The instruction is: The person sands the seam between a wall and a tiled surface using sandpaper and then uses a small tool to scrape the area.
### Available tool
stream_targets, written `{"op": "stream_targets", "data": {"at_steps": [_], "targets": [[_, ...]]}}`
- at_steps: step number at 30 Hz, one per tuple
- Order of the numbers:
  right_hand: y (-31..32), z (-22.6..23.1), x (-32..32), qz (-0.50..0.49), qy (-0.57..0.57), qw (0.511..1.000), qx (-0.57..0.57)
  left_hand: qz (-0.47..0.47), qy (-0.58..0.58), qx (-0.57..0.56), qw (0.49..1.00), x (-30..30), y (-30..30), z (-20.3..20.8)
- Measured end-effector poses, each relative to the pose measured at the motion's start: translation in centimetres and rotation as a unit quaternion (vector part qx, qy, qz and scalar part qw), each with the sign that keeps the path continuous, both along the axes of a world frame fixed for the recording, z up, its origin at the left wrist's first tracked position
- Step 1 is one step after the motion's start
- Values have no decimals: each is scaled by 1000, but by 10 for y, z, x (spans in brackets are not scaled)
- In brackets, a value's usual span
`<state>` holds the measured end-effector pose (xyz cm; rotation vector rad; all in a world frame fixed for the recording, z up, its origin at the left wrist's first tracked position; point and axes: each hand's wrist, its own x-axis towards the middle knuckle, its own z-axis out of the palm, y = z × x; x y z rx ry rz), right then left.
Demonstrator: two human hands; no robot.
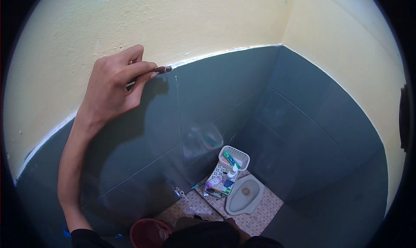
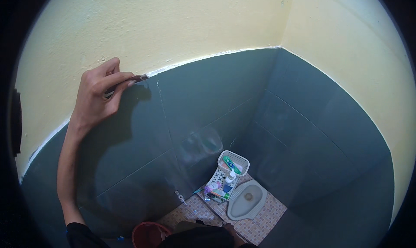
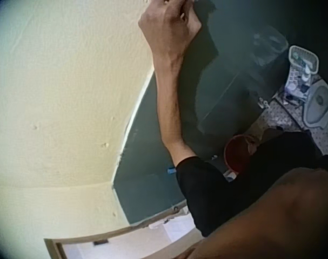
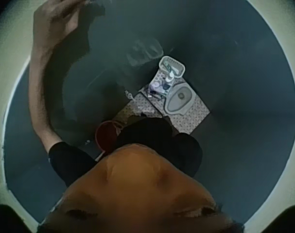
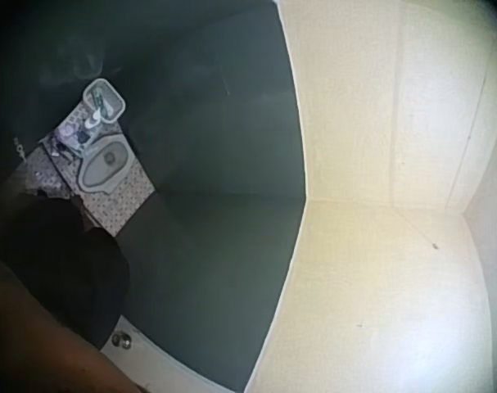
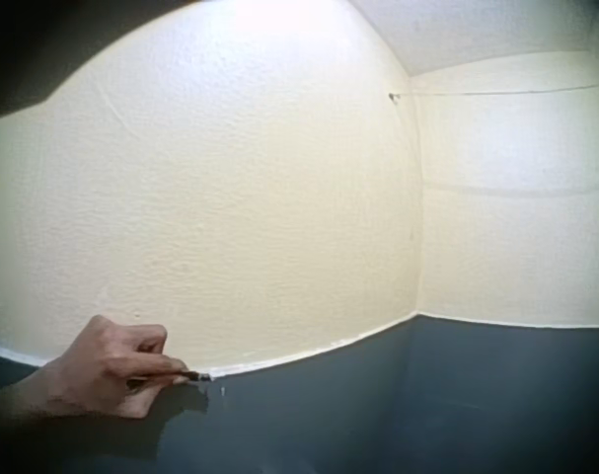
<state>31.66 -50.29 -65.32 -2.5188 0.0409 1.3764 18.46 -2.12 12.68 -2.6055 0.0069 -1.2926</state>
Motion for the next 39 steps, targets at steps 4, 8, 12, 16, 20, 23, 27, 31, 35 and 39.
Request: {"op": "stream_targets", "data": {"at_steps": [4, 8, 12, 16, 20, 23, 27, 31, 35, 39], "targets": [[3, 10, -2, -7, -8, 1000, -4, -1, 0, 0, 1000, 2, 0, -2], [5, 15, -6, -6, -23, 1000, 14, 24, 6, 22, 999, 1, 3, -6], [-10, -20, 4, -16, -3, 1000, 21, 22, 38, 25, 999, 0, 1, 1], [-18, -33, 6, 17, 10, 999, 46, 18, 40, -7, 999, -1, -1, 1], [-8, -22, 3, 9, 8, 999, 32, 28, 7, 15, 999, 2, 1, -4], [-8, -14, 2, 6, 6, 1000, 30, 25, 30, 19, 999, 1, 3, -2], [-9, -8, 3, 2, 7, 1000, 25, 8, 24, -17, 1000, 3, -1, -1], [-4, -8, 2, 8, 7, 1000, 26, 29, 4, 11, 1000, 2, 1, -1], [-8, -6, 1, 3, 4, 1000, 24, 21, 38, 8, 999, 3, 1, -2], [-3, -5, -3, 12, 3, 1000, 27, 21, 2, 3, 1000, -1, -1, 2]]}}
